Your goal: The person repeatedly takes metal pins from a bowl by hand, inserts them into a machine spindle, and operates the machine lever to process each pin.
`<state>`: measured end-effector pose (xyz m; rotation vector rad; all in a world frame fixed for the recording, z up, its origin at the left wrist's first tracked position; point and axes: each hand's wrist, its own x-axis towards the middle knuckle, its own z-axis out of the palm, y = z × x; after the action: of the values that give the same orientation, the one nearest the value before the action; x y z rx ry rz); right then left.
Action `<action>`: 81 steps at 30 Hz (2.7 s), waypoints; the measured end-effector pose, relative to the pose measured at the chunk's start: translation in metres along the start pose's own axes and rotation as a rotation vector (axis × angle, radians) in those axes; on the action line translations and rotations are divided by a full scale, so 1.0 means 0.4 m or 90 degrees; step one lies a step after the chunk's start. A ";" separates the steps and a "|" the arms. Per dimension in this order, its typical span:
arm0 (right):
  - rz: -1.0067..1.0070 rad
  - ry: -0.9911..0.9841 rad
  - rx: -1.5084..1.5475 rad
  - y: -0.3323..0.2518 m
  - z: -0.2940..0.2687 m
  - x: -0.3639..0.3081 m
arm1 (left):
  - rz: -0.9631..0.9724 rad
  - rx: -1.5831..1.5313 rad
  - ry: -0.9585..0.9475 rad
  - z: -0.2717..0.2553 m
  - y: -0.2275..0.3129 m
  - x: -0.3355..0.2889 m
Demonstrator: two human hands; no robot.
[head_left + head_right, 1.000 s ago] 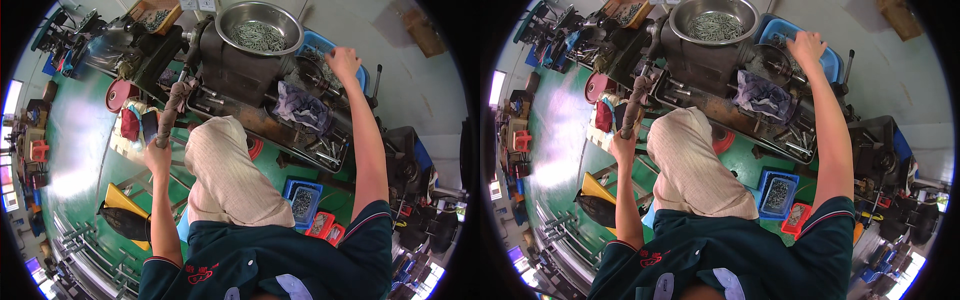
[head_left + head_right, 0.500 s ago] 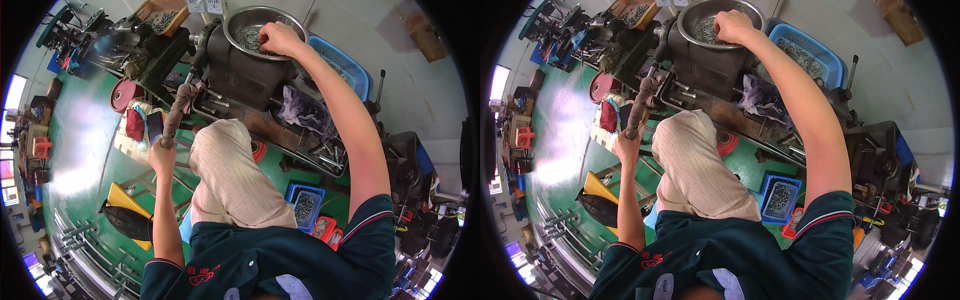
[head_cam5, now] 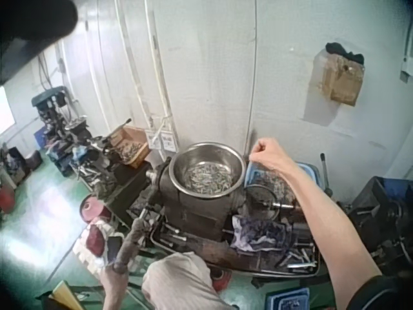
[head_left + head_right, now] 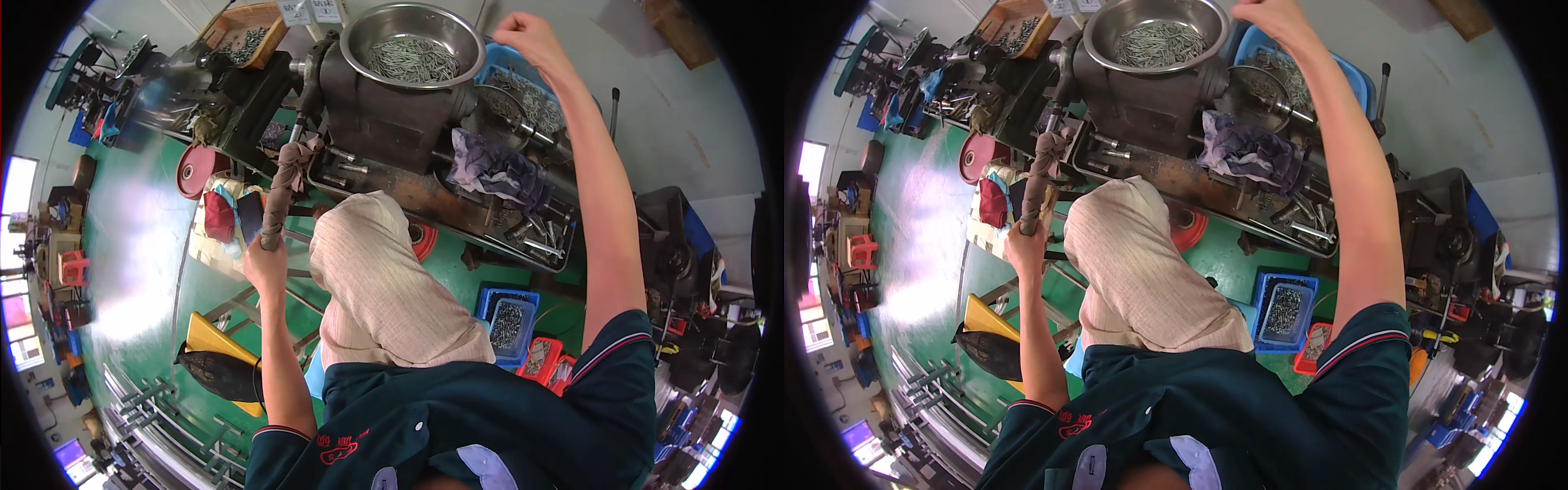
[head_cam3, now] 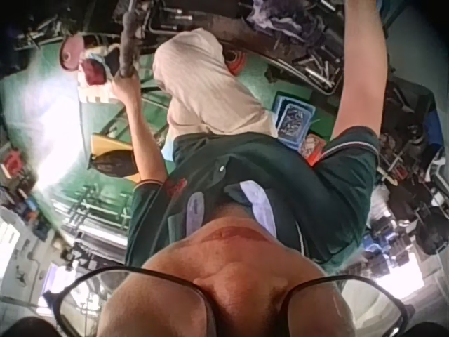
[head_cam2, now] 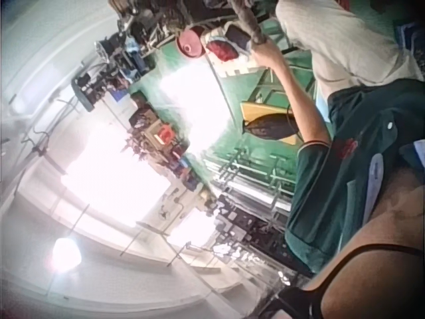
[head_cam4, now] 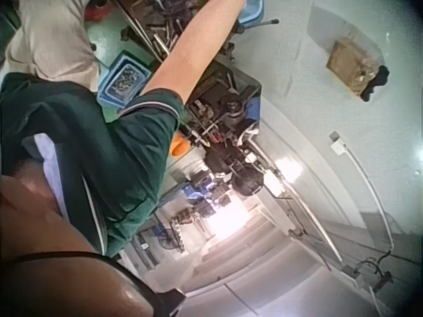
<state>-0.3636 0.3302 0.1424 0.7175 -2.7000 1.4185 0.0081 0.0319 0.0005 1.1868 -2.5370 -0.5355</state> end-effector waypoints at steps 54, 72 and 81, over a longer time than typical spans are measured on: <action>0.170 0.219 -0.817 0.423 -0.313 -0.208 | 0.093 0.111 -0.072 -0.043 -0.167 0.258; 0.424 0.231 -0.731 0.324 -0.373 -0.682 | 0.052 0.142 -0.062 -0.039 -0.170 0.256; 0.470 0.228 -0.733 0.318 -0.360 -0.674 | 0.039 0.160 -0.055 -0.043 -0.159 0.246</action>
<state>-0.2015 0.6099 0.0705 -0.5724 -2.8517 -0.2120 -0.0032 -0.0860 -0.0026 1.1855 -2.7683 -0.2647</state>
